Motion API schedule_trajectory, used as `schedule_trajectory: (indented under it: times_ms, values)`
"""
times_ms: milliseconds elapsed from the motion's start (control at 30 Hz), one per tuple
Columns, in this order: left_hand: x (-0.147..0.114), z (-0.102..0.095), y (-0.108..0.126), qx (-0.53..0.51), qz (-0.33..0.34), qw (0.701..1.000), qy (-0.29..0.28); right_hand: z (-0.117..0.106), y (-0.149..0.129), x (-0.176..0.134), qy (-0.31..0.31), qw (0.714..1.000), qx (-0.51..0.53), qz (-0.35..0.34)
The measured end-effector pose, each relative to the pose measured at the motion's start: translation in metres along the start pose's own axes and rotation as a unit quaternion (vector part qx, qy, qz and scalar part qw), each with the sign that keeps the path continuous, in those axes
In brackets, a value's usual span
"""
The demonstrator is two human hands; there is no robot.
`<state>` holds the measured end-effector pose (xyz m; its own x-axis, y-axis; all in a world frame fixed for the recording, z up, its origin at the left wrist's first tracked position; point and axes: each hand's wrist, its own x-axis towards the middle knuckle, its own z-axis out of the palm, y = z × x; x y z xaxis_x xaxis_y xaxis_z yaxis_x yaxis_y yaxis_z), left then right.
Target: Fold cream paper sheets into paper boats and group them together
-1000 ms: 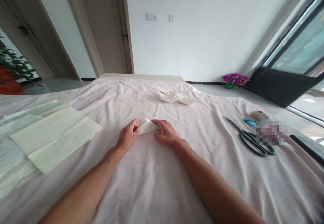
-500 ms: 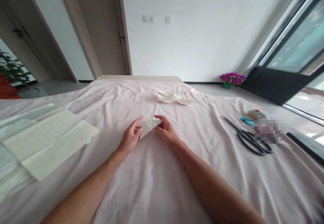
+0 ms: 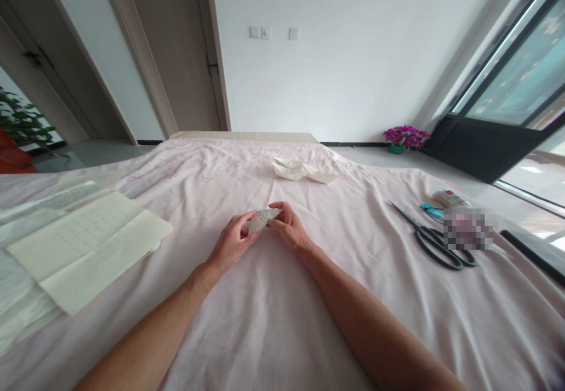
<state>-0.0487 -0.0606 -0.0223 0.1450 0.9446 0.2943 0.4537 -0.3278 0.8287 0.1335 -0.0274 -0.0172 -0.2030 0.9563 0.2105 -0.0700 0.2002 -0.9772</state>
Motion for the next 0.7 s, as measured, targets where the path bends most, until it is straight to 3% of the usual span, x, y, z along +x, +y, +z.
schedule_trajectory:
  times_ms: [267, 433, 700]
  values:
    - [-0.002, 0.001, 0.008, 0.065, 0.000, 0.998, -0.008, 0.001, 0.008, 0.003, 0.007, 0.999, 0.032, -0.029]
    - [-0.003, 0.001, 0.014, 0.088, 0.015, 0.996, -0.012, 0.004, 0.002, 0.003, -0.032, 0.998, 0.051, -0.022]
    - [-0.003, 0.007, 0.014, 0.161, 0.099, 0.982, -0.001, 0.005, -0.004, 0.000, -0.048, 0.998, 0.026, -0.028]
